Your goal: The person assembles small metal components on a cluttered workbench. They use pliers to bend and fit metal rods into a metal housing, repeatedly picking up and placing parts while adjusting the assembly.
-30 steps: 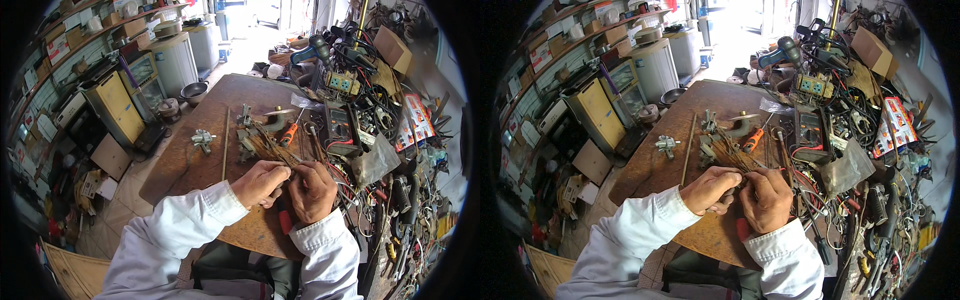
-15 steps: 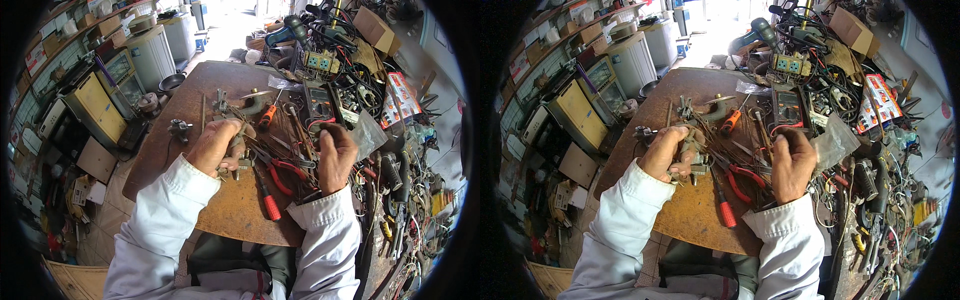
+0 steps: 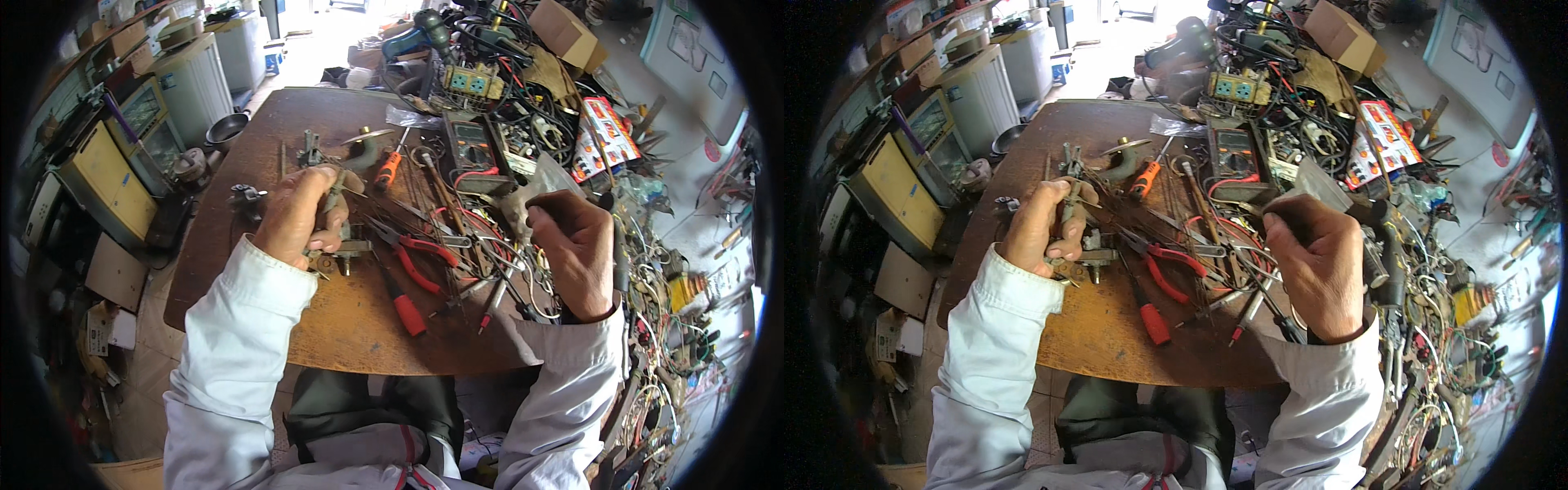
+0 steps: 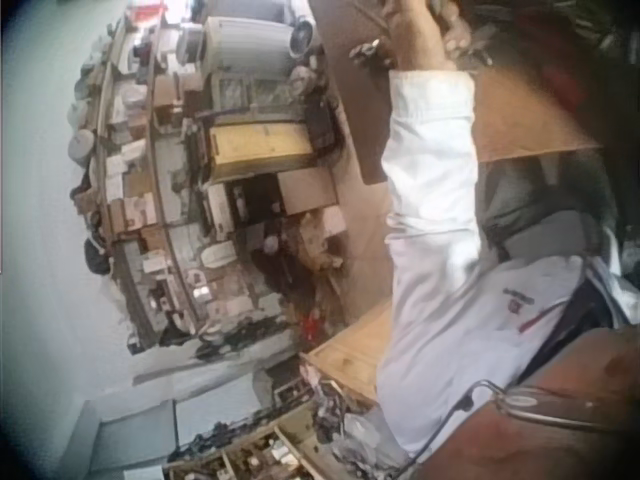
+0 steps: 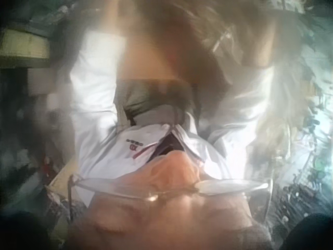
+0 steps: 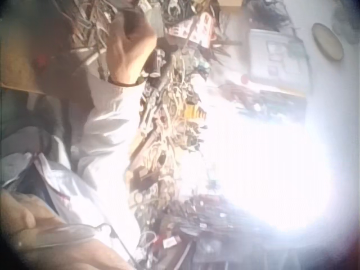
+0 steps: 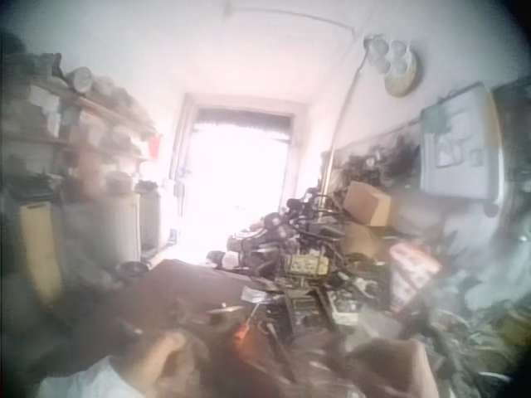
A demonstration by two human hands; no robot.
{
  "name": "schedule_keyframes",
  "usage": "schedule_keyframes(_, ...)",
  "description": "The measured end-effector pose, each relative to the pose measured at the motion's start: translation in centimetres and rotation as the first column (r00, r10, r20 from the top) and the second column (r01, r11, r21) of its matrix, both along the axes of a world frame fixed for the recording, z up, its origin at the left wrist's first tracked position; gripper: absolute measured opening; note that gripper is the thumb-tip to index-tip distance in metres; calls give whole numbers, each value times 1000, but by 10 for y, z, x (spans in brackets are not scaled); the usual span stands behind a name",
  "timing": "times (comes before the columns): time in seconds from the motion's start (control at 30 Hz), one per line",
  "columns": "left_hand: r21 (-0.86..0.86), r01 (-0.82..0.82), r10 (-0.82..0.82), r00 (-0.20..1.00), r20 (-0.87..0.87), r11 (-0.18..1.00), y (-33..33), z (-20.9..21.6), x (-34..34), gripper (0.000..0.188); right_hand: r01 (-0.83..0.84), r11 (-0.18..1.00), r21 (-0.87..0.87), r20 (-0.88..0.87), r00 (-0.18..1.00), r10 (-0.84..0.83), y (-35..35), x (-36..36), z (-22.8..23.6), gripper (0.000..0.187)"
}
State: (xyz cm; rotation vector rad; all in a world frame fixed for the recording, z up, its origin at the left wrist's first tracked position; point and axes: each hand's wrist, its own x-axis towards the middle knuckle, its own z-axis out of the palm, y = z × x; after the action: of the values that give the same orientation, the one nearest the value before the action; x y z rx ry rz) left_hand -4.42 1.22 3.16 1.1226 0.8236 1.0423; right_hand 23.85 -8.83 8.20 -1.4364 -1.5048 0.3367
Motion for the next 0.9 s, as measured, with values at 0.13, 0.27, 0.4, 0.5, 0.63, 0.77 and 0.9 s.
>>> schedule_keyframes(0.13, 9, 13, -13, 1000, 16, 1000, -6, 1, 0, 39, 97, 981, -169, 416, 909, -18, -6, 19, -24, 19)
schedule_keyframes(0.27, 15, 32, -33, 998, 44, 999, -6, 0, 0, 40, 154, 959, -239, 672, 739, 49, -22, 28, -45, 25)
schedule_keyframes(0.4, 76, 27, -31, 998, 56, 997, -7, 7, -5, 39, 142, 931, -337, 662, 739, 127, -25, 25, -62, 25)
schedule_keyframes(0.5, 105, 18, -28, 995, 99, 994, -4, 10, -10, 39, 34, 959, -280, 605, 782, 149, -19, 21, -62, 25)
schedule_keyframes(0.63, 114, -22, 2, 985, 175, 993, -2, 13, -14, 40, -14, 945, -326, 480, 859, 178, -11, 20, -73, 25)
schedule_keyframes(0.77, 103, -63, 36, 967, 251, 993, 5, 10, -21, 37, -81, 905, -417, 357, 901, 245, -16, 9, -79, 25)
schedule_keyframes(0.9, 75, -74, 51, 960, 275, 994, 6, 11, -25, 37, -197, 907, -373, 380, 859, 343, -30, -14, -79, 22)
